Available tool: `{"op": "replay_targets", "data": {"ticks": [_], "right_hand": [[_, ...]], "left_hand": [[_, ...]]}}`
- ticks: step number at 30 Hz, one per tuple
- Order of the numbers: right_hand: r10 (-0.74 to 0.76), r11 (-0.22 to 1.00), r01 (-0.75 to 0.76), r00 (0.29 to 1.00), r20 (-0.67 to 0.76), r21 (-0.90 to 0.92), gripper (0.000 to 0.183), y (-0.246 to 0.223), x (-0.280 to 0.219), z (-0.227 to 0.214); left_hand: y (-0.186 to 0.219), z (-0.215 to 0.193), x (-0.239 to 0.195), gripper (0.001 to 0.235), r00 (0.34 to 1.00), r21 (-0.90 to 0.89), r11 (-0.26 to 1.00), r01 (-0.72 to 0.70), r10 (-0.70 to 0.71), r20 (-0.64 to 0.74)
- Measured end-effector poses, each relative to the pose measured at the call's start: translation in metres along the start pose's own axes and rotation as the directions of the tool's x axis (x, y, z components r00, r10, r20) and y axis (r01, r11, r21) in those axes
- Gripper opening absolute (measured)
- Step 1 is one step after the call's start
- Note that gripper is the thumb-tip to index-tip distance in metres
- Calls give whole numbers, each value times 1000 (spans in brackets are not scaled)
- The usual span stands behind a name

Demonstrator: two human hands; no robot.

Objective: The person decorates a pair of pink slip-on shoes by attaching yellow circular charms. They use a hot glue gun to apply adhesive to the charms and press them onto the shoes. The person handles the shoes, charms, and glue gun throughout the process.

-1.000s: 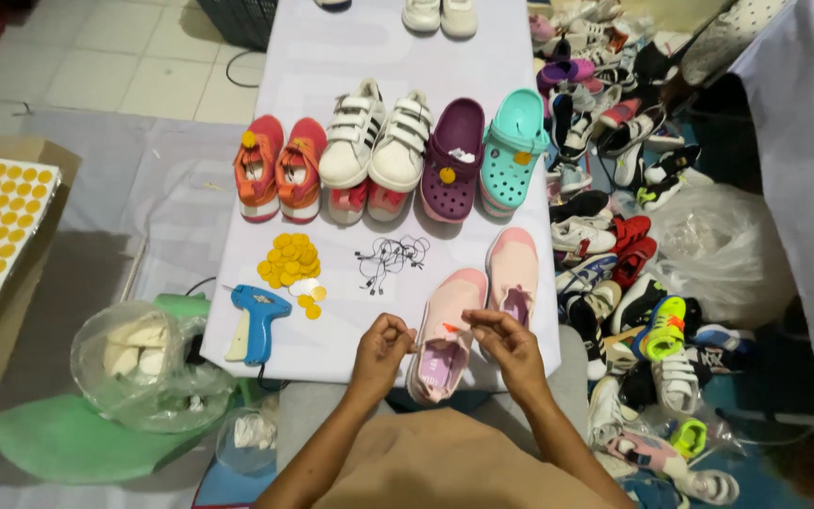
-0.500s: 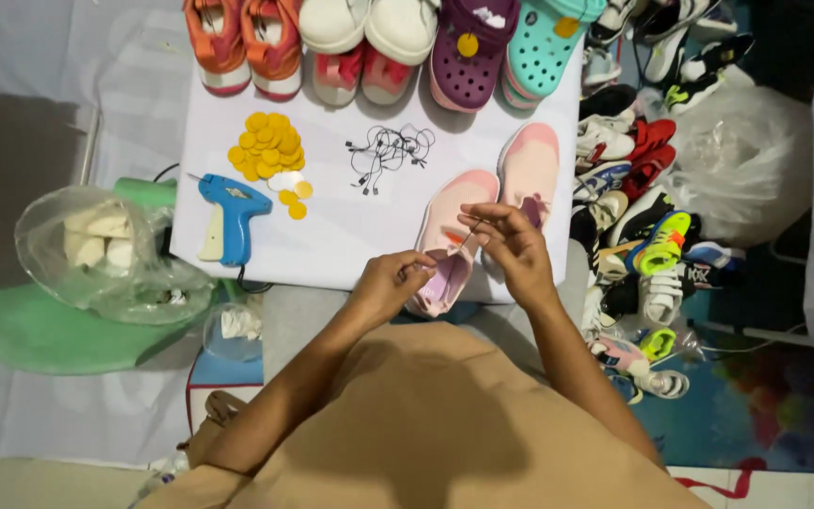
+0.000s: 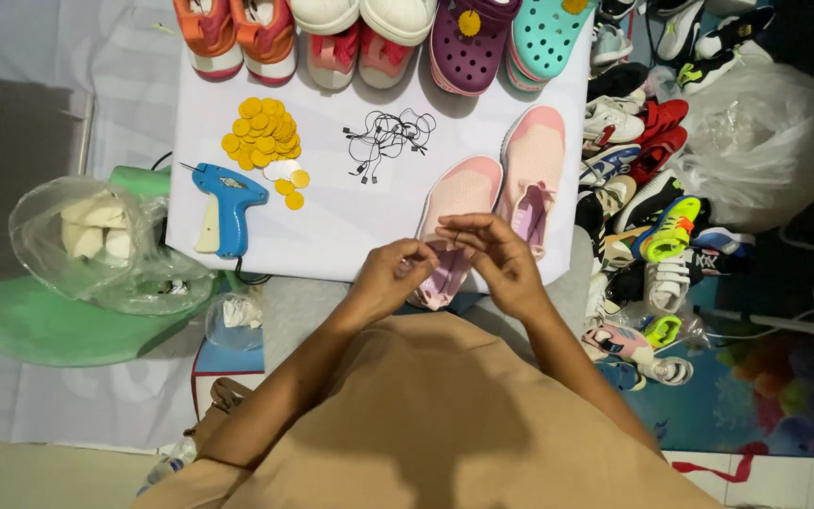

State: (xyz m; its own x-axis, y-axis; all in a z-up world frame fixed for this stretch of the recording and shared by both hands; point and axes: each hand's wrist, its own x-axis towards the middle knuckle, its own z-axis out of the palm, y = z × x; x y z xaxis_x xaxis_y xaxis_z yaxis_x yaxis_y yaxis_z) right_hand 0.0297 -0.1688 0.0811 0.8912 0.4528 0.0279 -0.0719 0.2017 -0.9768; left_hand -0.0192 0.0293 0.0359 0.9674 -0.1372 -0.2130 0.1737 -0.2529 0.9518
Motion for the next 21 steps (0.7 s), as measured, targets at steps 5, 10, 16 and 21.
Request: {"op": "replay_targets", "data": {"ticks": [5,10,16,21], "right_hand": [[9,999,-9,1000,-8,-51,40,2,-11,11],[-48,982,48,999,2,-184,43,-5,-17,14],[-234,873,277,960,152,-402,41,-11,-17,16],[-330,802,391,920,211,-451,42,4,-18,18]], "left_hand": [[-13,15,-4,13,990,-36,991,128,-126,63],[-13,26,0,17,980,-225,954,198,-190,56],[-16,23,1,34,991,-243,962,122,-106,76],[16,13,-4,58,997,-401,914,57,-31,69]]}}
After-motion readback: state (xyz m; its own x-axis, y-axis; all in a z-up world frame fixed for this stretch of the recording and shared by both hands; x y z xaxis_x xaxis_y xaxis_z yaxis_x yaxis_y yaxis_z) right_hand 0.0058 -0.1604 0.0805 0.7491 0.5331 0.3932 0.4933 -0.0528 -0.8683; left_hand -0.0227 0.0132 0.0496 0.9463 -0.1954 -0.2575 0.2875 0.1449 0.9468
